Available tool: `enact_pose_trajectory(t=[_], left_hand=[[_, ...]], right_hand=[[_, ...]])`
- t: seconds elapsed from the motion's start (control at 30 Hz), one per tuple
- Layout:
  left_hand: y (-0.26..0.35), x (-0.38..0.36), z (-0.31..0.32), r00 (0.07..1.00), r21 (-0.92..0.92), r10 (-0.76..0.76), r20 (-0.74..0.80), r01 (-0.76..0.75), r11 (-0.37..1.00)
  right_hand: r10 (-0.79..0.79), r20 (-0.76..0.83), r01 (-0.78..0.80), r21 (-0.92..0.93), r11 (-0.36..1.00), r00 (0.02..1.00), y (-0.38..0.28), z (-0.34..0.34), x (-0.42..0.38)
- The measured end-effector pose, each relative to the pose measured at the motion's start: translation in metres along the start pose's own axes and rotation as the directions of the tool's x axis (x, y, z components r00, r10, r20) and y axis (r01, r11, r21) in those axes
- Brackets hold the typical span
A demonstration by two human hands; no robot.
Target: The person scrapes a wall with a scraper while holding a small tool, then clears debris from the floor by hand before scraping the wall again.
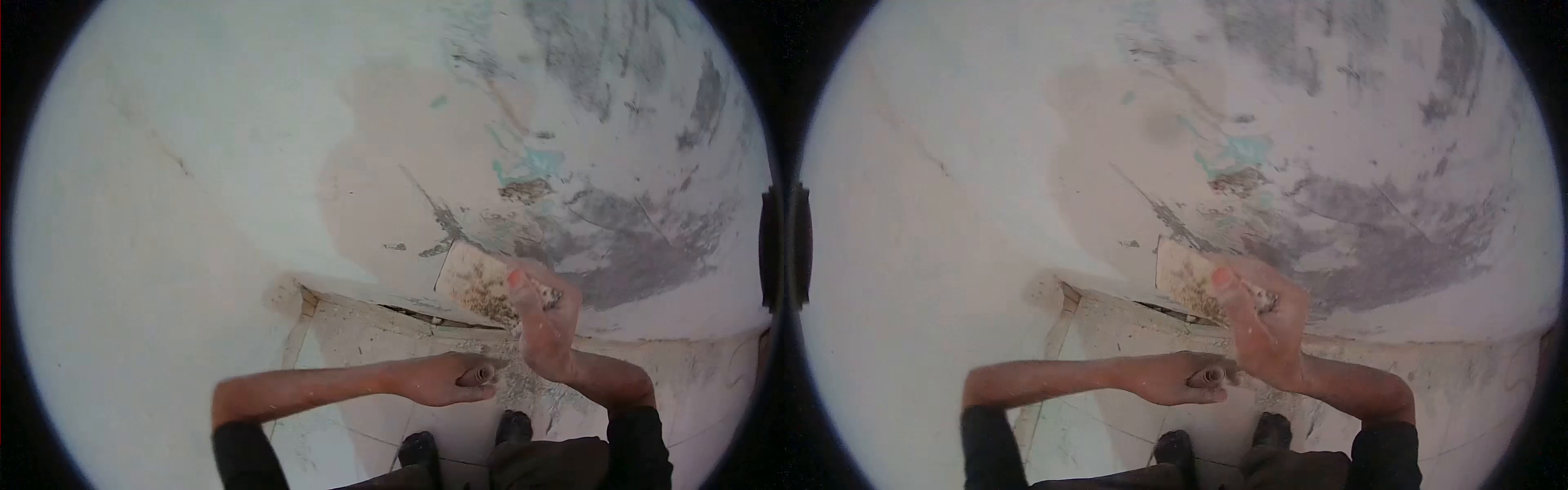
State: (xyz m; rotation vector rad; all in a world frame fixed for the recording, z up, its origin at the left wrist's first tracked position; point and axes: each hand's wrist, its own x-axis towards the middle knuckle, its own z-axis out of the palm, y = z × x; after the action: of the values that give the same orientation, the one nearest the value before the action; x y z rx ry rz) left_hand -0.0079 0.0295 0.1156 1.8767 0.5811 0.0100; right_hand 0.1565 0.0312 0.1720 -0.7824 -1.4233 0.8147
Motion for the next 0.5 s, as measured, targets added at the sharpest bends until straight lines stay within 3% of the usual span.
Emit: enact_pose_trajectory(t=[0.03,0.07,0.1,0.17,0.2,0.23,0.3,0.33,0.37,0.43,0.5], left_hand=[[-0.005,0.002,0.008,0.968,-0.181,0.131,-0.212,-0.171,0.969],[-0.002,0.002,0.01,0.974,-0.413,0.103,-0.202,-0.18,0.893],[-0.003,0.002,0.01,0.979,-0.415,0.1,-0.176,-0.166,0.895],[-0.002,-0.001,0.007,0.862,-0.447,0.09,-0.498,-0.345,0.826],[0.003,0.003,0.008,0.751,-0.432,0.061,-0.657,-0.442,0.786],[0.009,0.002,0.006,0.755,-0.436,0.057,-0.653,-0.436,0.787],[0.023,-0.001,-0.008,0.617,-0.398,-0.116,-0.779,-0.342,0.852],[0.018,-0.002,-0.01,0.575,-0.35,-0.087,-0.814,-0.364,0.863],[0.017,-0.005,-0.013,0.582,-0.346,-0.083,-0.809,-0.357,0.868],[0.015,-0.012,-0.016,0.614,-0.357,-0.07,-0.786,-0.36,0.862],[0.008,-0.014,-0.013,0.583,-0.351,-0.095,-0.807,-0.344,0.871]], right_hand=[[0.09,-0.057,-0.085,0.087,0.993,0.994,0.004,0.0,-0.001],[0.184,-0.105,-0.164,0.172,0.971,0.977,0.007,0.0,-0.003],[0.192,-0.13,-0.168,0.174,0.97,0.973,0.008,0.001,-0.005],[0.146,-0.116,-0.134,0.106,0.985,0.982,0.007,0.01,-0.006],[0.147,-0.056,-0.139,0.135,0.981,0.988,0.006,0.01,-0.004],[0.152,-0.061,-0.143,0.137,0.98,0.986,0.007,0.011,-0.004],[0.116,0.028,-0.118,0.103,0.988,0.993,0.008,0.012,-0.002],[0.046,0.06,-0.05,0.071,0.996,0.997,0.009,0.01,0.002],[0.043,0.047,-0.046,0.074,0.996,0.998,0.009,0.008,0.005],[0.183,0.195,-0.203,0.087,0.975,0.964,0.01,0.004,0.008],[0.169,0.22,-0.189,0.073,0.979,0.961,0.014,0.004,0.01]])
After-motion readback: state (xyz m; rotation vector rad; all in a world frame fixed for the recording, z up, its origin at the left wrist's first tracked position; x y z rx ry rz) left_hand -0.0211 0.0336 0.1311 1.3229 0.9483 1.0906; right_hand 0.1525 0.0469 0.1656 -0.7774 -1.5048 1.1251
